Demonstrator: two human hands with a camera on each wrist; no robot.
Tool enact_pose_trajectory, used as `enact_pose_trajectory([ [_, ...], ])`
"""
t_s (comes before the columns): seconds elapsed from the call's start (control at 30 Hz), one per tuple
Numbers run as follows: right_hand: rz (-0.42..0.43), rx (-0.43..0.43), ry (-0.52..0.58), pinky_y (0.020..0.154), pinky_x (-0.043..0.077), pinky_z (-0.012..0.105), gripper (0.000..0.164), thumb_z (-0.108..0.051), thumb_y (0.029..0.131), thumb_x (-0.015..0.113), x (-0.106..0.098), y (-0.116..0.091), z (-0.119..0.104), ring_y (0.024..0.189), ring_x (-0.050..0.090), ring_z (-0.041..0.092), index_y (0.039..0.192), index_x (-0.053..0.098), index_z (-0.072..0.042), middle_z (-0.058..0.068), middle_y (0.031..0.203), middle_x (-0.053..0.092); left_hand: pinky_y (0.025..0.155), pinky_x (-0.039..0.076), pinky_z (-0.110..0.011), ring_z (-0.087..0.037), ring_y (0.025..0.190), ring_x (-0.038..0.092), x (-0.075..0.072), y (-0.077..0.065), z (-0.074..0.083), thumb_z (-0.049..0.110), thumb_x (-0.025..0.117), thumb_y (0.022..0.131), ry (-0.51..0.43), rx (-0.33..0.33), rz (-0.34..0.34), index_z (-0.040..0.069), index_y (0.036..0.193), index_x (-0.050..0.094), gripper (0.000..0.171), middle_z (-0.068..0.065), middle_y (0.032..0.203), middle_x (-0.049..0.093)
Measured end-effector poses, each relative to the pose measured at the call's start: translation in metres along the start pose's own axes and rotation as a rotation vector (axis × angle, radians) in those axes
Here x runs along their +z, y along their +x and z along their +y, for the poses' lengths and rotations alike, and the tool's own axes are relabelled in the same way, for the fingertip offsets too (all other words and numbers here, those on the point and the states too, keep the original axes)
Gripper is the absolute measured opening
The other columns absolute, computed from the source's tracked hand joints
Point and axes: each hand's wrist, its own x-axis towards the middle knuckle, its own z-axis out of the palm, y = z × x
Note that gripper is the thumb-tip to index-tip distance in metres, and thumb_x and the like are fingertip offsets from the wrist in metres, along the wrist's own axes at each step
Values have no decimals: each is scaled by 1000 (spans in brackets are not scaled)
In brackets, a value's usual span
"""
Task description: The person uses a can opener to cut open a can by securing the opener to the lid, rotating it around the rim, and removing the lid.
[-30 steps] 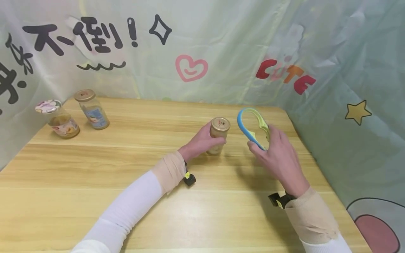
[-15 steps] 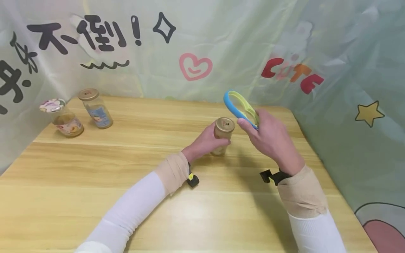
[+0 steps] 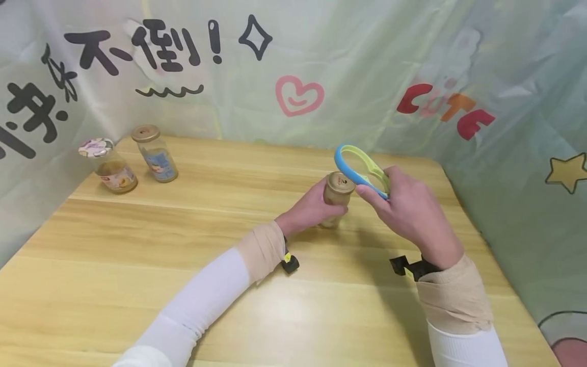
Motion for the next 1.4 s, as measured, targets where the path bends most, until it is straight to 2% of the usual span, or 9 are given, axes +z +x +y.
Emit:
enact_pose_trajectory([
  [0.2,0,-20,-24,52,40,40,62,-56,91,55,0,4,-6,57,49,27,110,52,3,10,74,51,86,48,-26,-14,102,56,-2,5,4,16,74,81,-24,36,19,14,133,41,61,1,118,55],
  [0.5,-15,-14,-38,54,38,40,66,-60,87,58,5,3,-12,61,48,27,105,47,2,9,76,46,87,47,-28,-15,103,55,-5,3,3,18,74,81,-28,23,27,16,134,40,63,1,117,54],
  [0.63,-24,13,-27,53,38,38,71,-64,85,57,5,2,-12,58,48,26,116,46,0,10,74,48,85,49,-28,-16,102,55,-5,1,2,18,74,82,-39,18,24,16,134,41,62,1,116,54],
  [0.77,-42,38,-13,56,41,41,75,-65,86,54,5,2,-12,62,52,28,134,42,-9,11,76,54,84,49,-28,-16,101,56,-4,1,2,18,73,82,-42,11,25,17,134,41,61,1,115,55],
  [0.83,-36,26,-24,56,41,42,73,-64,87,54,5,1,-12,62,52,28,136,42,-12,10,75,55,84,49,-29,-16,101,56,-3,0,2,18,73,82,-51,11,23,17,134,41,61,0,115,55],
  [0.93,-9,0,-34,55,40,41,70,-62,87,56,6,1,-12,60,50,26,133,44,-12,9,73,53,84,49,-29,-16,102,56,-3,0,1,16,73,82,-65,11,21,16,133,42,60,0,115,55],
  [1.03,10,-22,-43,54,39,40,69,-61,86,59,7,0,-11,60,48,26,126,47,-6,9,76,50,84,49,-29,-16,101,56,-2,0,1,16,73,82,-61,8,18,16,133,42,60,0,116,55],
  [1.2,-14,-35,-62,55,40,42,64,-59,89,56,7,-3,-11,65,48,27,111,50,1,11,83,47,84,49,-28,-15,102,56,0,0,1,18,74,81,-26,-1,21,16,133,41,62,1,116,55],
  [1.4,-35,-16,-52,57,40,42,62,-58,93,50,6,-6,-13,69,48,28,112,50,1,11,83,47,84,49,-29,-15,102,56,2,-1,0,19,74,81,-29,1,16,17,133,41,62,2,116,55],
])
